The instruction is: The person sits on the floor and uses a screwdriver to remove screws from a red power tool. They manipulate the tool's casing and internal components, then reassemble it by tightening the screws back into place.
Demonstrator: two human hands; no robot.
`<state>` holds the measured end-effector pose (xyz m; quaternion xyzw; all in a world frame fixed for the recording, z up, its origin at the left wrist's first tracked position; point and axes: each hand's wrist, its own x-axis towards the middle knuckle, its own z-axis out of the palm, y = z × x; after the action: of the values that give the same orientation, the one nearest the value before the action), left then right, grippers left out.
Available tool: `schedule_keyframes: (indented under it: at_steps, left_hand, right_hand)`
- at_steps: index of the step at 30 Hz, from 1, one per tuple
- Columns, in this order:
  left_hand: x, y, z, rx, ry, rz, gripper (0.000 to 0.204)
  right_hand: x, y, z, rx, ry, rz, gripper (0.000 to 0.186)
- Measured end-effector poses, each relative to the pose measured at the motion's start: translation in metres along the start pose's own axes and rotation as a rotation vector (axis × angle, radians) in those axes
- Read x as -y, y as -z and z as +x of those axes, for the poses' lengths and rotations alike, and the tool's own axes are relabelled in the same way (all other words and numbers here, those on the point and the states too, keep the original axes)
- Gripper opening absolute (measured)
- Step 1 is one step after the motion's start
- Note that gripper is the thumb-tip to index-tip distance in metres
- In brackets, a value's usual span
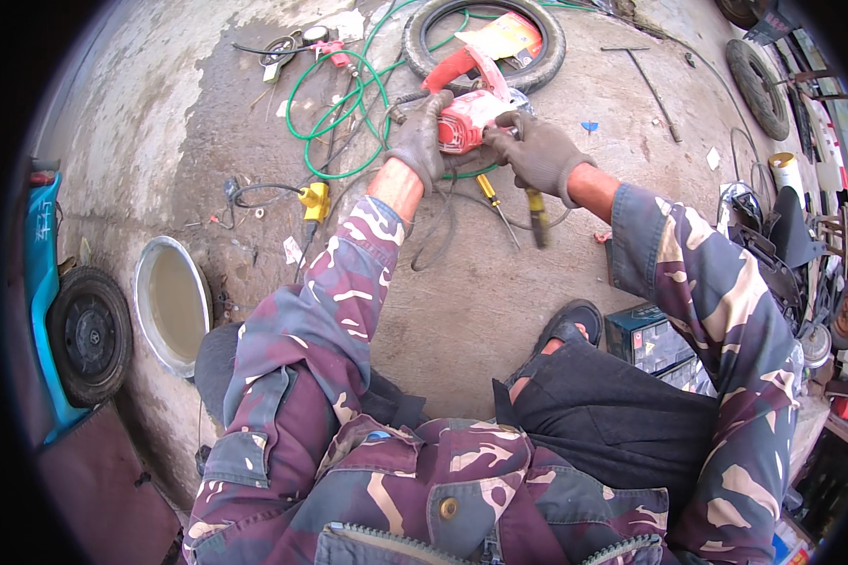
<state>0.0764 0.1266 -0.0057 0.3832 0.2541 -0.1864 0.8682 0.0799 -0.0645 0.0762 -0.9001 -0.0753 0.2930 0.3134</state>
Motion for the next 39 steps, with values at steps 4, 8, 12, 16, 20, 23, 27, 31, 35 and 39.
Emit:
schedule_keyframes:
  at_steps: [4, 8, 12, 16, 20, 23, 27, 31, 35, 39]
  left_hand:
    - [0.0, 0.0, 0.001, 0.035, -0.016, -0.007, 0.041]
    - [0.0, 0.0, -0.001, -0.006, -0.039, 0.027, 0.041]
    - [0.0, -0.002, -0.003, -0.02, -0.047, 0.053, 0.042]
    - [0.0, -0.001, -0.003, -0.004, -0.043, 0.041, 0.041]
    - [0.001, 0.0, 0.001, 0.004, -0.044, 0.036, 0.041]
    - [0.001, 0.002, 0.002, 0.023, -0.034, 0.015, 0.041]
    - [0.002, 0.001, 0.001, 0.019, -0.035, 0.011, 0.042]
    - [0.001, 0.002, 0.001, 0.033, -0.043, 0.013, 0.043]
    - [0.0, 0.004, 0.003, 0.087, -0.005, -0.028, 0.044]
    - [0.001, 0.004, 0.004, 0.027, -0.023, -0.002, 0.045]
  right_hand:
    - [-0.006, -0.013, 0.016, -0.203, 0.125, -0.203, 0.045]
    - [-0.016, -0.023, 0.023, -0.283, 0.183, -0.152, 0.034]
    - [-0.017, -0.017, 0.02, -0.218, 0.148, -0.023, 0.031]
    - [-0.014, -0.015, 0.013, -0.226, 0.14, -0.026, 0.032]
    - [-0.015, -0.021, 0.014, -0.32, 0.234, -0.125, 0.031]
    - [-0.018, -0.023, 0.019, -0.313, 0.237, -0.154, 0.032]
    - [-0.016, -0.021, 0.019, -0.295, 0.213, -0.122, 0.035]
    - [-0.009, -0.016, 0.017, -0.207, 0.053, 0.01, 0.047]
    - [-0.004, -0.012, 0.019, -0.053, -0.131, 0.164, 0.057]
    - [-0.004, -0.014, 0.022, -0.021, -0.12, 0.198, 0.052]
